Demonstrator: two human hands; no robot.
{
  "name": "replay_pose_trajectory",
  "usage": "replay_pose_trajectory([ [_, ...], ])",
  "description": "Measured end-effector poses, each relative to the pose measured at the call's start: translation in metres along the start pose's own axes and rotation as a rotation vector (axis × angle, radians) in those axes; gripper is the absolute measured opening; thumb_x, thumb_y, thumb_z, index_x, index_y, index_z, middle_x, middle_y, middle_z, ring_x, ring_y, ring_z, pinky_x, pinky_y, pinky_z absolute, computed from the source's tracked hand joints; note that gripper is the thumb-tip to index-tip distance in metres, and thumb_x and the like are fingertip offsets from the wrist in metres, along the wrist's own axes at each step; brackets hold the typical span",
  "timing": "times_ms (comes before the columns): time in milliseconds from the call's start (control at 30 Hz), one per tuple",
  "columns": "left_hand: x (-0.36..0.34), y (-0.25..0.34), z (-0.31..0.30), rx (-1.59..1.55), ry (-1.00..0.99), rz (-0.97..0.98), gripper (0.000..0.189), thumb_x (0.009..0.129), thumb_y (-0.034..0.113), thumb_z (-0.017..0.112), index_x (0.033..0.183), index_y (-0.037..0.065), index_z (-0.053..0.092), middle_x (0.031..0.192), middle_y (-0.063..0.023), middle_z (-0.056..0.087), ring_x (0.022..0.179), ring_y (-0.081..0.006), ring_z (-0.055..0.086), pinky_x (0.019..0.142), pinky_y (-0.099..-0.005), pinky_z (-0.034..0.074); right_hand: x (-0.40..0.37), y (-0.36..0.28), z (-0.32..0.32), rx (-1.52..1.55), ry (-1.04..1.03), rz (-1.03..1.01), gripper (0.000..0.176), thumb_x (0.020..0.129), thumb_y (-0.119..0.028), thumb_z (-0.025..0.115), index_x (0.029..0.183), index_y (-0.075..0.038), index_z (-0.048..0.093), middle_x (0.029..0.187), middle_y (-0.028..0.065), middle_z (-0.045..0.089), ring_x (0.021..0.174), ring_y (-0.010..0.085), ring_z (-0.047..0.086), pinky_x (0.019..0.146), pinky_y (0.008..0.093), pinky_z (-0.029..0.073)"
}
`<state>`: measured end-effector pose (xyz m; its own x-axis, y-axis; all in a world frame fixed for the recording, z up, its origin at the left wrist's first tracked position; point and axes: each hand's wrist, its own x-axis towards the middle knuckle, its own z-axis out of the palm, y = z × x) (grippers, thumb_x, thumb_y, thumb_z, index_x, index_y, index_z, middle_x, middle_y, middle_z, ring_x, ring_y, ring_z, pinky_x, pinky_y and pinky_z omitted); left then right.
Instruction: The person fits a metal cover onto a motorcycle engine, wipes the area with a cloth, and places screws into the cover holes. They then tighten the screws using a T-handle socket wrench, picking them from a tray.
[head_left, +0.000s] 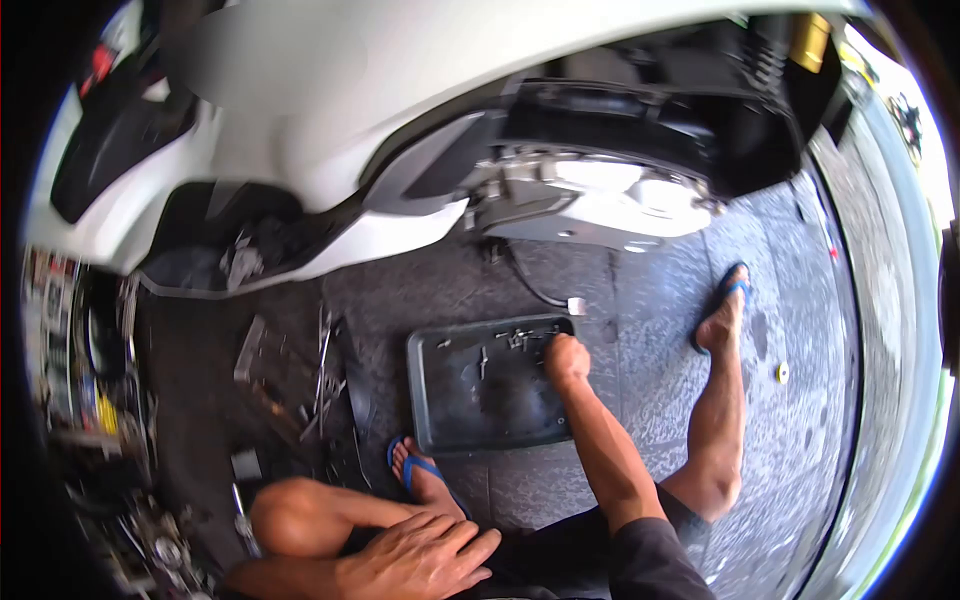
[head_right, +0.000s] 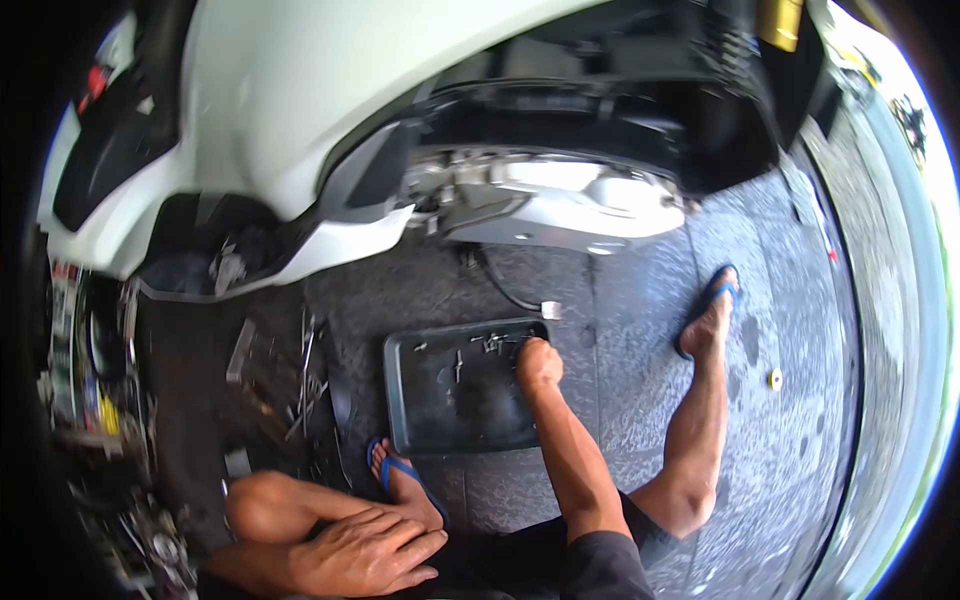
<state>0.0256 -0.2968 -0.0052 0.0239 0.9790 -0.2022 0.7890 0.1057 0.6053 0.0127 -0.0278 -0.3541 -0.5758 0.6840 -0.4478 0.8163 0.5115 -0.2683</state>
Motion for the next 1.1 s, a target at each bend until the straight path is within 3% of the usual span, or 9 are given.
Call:
replay_pose_trajectory([
  [133, -0.005, 0.022, 0.001, -0.011, -0.08, -0.174, 0.044, 0.084, 0.022, 0.071, 0.119, -0.001, 0.057, 0.109, -0.0186, 0.062, 0.101, -0.0335, 0.061, 0.09, -0.041, 0.048, -0.001, 0.006, -0.003, 0.136, -0.05, 0.031, 0.025, 0.089, -0.014, 0.052, 0.1, -0.004, 0.072, 0.105, 0.0204, 0.069, 0.098, 0.034, 0.069, 0.086, 0.0425, 0.055],
  [300, 0.009, 0.018, 0.023, -0.01, -0.179, -0.241, 0.041, 0.086, 0.019, 0.069, 0.121, 0.0, 0.058, 0.113, -0.0197, 0.061, 0.103, -0.0389, 0.059, 0.088, -0.0443, 0.049, -0.004, 0.012, -0.032, 0.548, 0.075, 0.127, 0.029, 0.085, -0.021, 0.06, 0.103, 0.0, 0.069, 0.105, 0.0234, 0.069, 0.096, 0.0316, 0.07, 0.086, 0.0411, 0.055],
  [367, 0.017, 0.017, 0.032, 0.007, -0.139, -0.242, 0.04, 0.086, 0.017, 0.069, 0.121, 0.002, 0.058, 0.11, -0.0201, 0.062, 0.101, -0.0405, 0.06, 0.087, -0.0453, 0.049, 0.016, 0.021, -0.033, 1.097, 0.161, 0.185, 0.033, 0.08, -0.028, 0.065, 0.099, -0.001, 0.069, 0.102, 0.0215, 0.07, 0.095, 0.0304, 0.07, 0.081, 0.0396, 0.057],
  [433, 0.031, 0.017, 0.042, 0.037, -0.205, -0.251, 0.04, 0.086, 0.017, 0.069, 0.121, 0.003, 0.059, 0.109, -0.0207, 0.062, 0.1, -0.0417, 0.06, 0.086, -0.0457, 0.05, 0.039, 0.028, -0.03, 1.763, 0.013, 0.204, 0.027, 0.082, -0.021, 0.063, 0.098, 0.0, 0.066, 0.09, 0.0166, 0.069, 0.088, 0.0242, 0.07, 0.073, 0.0368, 0.058],
  [633, 0.071, 0.003, 0.07, 0.077, -0.39, -0.462, 0.04, 0.088, 0.022, 0.068, 0.123, 0.005, 0.058, 0.109, -0.0201, 0.063, 0.101, -0.0405, 0.061, 0.085, -0.0442, 0.05, 0.074, 0.023, -0.076, 2.475, 0.127, 0.167, 0.024, 0.09, -0.017, 0.059, 0.109, -0.003, 0.059, 0.096, 0.0091, 0.065, 0.086, 0.0216, 0.067, 0.068, 0.0361, 0.059],
  [767, 0.092, -0.016, 0.082, 0.155, -0.423, -0.566, 0.04, 0.086, 0.026, 0.069, 0.12, 0.004, 0.061, 0.107, -0.0168, 0.064, 0.098, -0.0348, 0.063, 0.084, -0.042, 0.051, 0.093, 0.001, -0.099, 2.815, 0.065, 0.08, 0.026, 0.092, -0.016, 0.058, 0.115, -0.004, 0.056, 0.107, 0.0108, 0.063, 0.097, 0.0228, 0.065, 0.082, 0.0391, 0.056],
  [833, 0.104, -0.028, 0.089, 0.124, -0.51, -0.698, 0.039, 0.086, 0.024, 0.069, 0.113, -0.003, 0.061, 0.097, -0.0161, 0.068, 0.092, -0.027, 0.068, 0.083, -0.0332, 0.053, 0.103, -0.011, -0.106, 2.981, 0.046, 0.013, 0.025, 0.093, -0.018, 0.059, 0.114, -0.004, 0.055, 0.107, 0.0103, 0.062, 0.095, 0.0223, 0.064, 0.082, 0.0389, 0.055],
  [933, 0.104, -0.048, 0.093, 0.122, -0.493, -0.628, 0.035, 0.088, 0.024, 0.066, 0.115, 0.001, 0.062, 0.094, -0.0136, 0.067, 0.086, -0.0248, 0.068, 0.074, -0.0341, 0.054, 0.094, -0.012, -0.112, 3.08, 0.064, 0.087, 0.023, 0.094, -0.016, 0.058, 0.114, -0.004, 0.055, 0.105, 0.0092, 0.062, 0.092, 0.0206, 0.063, 0.081, 0.0366, 0.054],
  [1100, 0.123, -0.041, 0.091, 0.127, -0.492, -0.647, 0.036, 0.087, 0.022, 0.069, 0.117, 0.003, 0.062, 0.099, -0.0158, 0.069, 0.091, -0.0272, 0.069, 0.078, -0.0356, 0.055, 0.092, -0.012, -0.115, 3.124, 0.19, 0.12, 0.022, 0.095, -0.014, 0.058, 0.114, -0.002, 0.055, 0.106, 0.0095, 0.063, 0.094, 0.0184, 0.064, 0.081, 0.0334, 0.054],
])
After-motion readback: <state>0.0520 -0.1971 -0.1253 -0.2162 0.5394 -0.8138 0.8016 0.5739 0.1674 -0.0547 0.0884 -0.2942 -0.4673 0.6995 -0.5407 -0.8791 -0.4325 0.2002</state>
